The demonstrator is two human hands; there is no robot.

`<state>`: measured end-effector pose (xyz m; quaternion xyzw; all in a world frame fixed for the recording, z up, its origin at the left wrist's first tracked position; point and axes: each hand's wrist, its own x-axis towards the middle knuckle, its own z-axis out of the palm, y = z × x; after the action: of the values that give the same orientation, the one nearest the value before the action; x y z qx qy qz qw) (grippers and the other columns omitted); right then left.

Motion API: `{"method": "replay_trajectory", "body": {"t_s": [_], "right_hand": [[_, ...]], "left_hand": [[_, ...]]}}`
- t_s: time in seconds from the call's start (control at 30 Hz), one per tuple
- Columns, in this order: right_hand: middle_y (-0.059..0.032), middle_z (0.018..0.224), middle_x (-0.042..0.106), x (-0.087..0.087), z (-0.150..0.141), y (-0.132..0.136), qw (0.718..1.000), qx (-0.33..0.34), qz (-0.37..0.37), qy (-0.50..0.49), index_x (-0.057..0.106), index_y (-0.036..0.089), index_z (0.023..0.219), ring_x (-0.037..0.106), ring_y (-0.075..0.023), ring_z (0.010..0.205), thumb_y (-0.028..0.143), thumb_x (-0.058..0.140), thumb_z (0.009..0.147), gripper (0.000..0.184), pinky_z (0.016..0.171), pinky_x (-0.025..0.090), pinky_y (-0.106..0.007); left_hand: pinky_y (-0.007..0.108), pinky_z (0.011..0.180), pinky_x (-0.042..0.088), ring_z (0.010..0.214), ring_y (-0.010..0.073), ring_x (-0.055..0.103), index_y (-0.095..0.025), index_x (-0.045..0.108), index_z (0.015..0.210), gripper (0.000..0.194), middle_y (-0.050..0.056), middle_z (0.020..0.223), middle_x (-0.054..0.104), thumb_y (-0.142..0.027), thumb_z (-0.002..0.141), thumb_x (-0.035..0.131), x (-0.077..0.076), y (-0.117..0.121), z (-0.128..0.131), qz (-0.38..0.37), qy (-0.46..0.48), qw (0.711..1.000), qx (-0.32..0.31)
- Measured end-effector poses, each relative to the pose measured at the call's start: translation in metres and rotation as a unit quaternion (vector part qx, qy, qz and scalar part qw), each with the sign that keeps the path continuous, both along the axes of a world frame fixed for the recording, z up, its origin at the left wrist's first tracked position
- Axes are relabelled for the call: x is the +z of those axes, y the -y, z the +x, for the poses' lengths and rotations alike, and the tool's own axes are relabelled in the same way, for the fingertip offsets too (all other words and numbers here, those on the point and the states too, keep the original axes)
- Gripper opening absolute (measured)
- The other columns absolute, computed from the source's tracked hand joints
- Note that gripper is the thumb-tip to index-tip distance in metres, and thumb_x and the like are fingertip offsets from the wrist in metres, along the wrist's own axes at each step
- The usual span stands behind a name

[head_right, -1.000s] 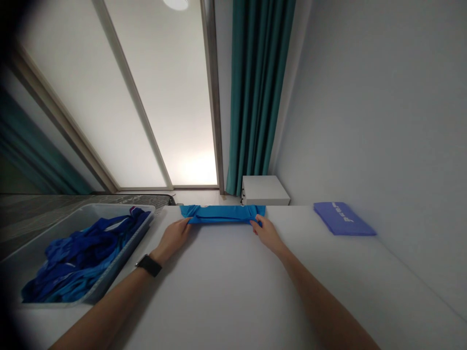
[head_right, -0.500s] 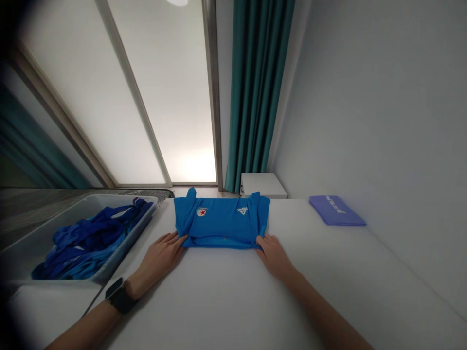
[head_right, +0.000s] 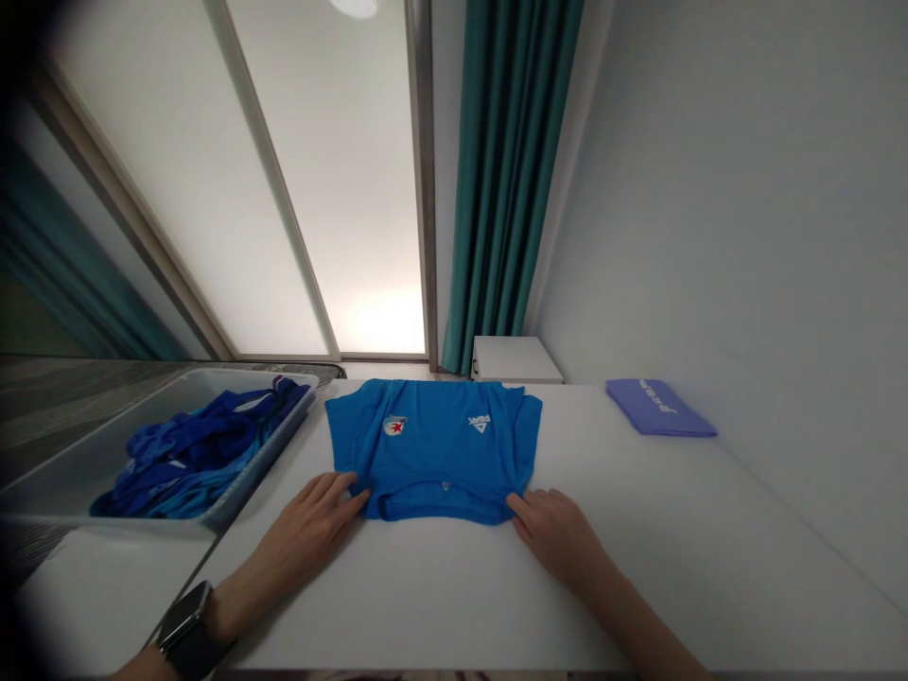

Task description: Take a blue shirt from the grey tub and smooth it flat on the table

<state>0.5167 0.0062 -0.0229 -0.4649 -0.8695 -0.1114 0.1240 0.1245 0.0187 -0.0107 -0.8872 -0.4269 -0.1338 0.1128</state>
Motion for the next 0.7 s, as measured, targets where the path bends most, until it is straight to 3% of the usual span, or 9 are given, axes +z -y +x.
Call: {"method": "replay_trajectory", "body": {"t_s": [0.1, 0.27, 0.47, 0.57, 0.7], "right_hand": [[-0.0067, 0.085, 0.066, 0.008, -0.010, 0.001, 0.999, 0.003, 0.040, 0.012, 0.065, 0.022, 0.092, 0.061, -0.0226, 0.077, 0.008, 0.054, 0.084, 0.019, 0.069, 0.043, -0.034], [-0.0091, 0.112, 0.068, 0.002, -0.014, 0.002, 0.995, 0.046, 0.071, -0.051, 0.069, 0.024, 0.100, 0.059, -0.0262, 0.108, 0.010, 0.059, 0.085, 0.023, 0.093, 0.044, -0.042], [-0.0016, 0.105, 0.073, -0.005, -0.011, 0.007, 0.992, 0.072, 0.067, -0.078, 0.070, 0.028, 0.106, 0.057, -0.0235, 0.117, 0.009, 0.056, 0.090, 0.029, 0.111, 0.027, -0.048], [-0.0015, 0.103, 0.074, -0.007, -0.012, 0.008, 0.992, 0.049, 0.089, -0.080, 0.071, 0.028, 0.105, 0.060, -0.0237, 0.107, 0.010, 0.056, 0.092, 0.027, 0.106, 0.029, -0.048], [-0.0048, 0.092, 0.074, -0.010, -0.014, 0.010, 0.992, 0.036, 0.098, -0.075, 0.071, 0.025, 0.108, 0.059, -0.0217, 0.085, 0.014, 0.056, 0.093, 0.024, 0.083, 0.039, -0.039]], "left_hand": [[0.047, 0.104, 0.043, 0.114, 0.0267, 0.056, -0.021, 0.063, 0.116, 0.027, 0.010, 0.120, 0.063, -0.016, 0.092, 0.051, 0.006, 0.000, 0.010, -0.031, 0.035, 0.997, -0.061], [0.043, 0.094, 0.051, 0.103, 0.0240, 0.060, -0.024, 0.062, 0.121, 0.030, 0.009, 0.109, 0.065, -0.021, 0.093, 0.051, 0.012, 0.004, 0.018, -0.072, 0.073, 0.990, -0.093], [0.038, 0.090, 0.052, 0.104, 0.0222, 0.059, -0.024, 0.066, 0.106, 0.022, 0.009, 0.112, 0.063, -0.019, 0.099, 0.045, 0.007, 0.002, 0.014, -0.086, 0.068, 0.986, -0.122], [0.035, 0.086, 0.052, 0.100, 0.0205, 0.060, -0.022, 0.064, 0.100, 0.022, 0.008, 0.111, 0.063, -0.018, 0.100, 0.043, 0.006, -0.001, 0.014, -0.099, 0.075, 0.984, -0.127], [0.031, 0.082, 0.051, 0.093, 0.0184, 0.060, -0.021, 0.062, 0.100, 0.021, 0.007, 0.105, 0.064, -0.018, 0.101, 0.041, 0.009, -0.001, 0.015, -0.121, 0.096, 0.980, -0.125]]}}
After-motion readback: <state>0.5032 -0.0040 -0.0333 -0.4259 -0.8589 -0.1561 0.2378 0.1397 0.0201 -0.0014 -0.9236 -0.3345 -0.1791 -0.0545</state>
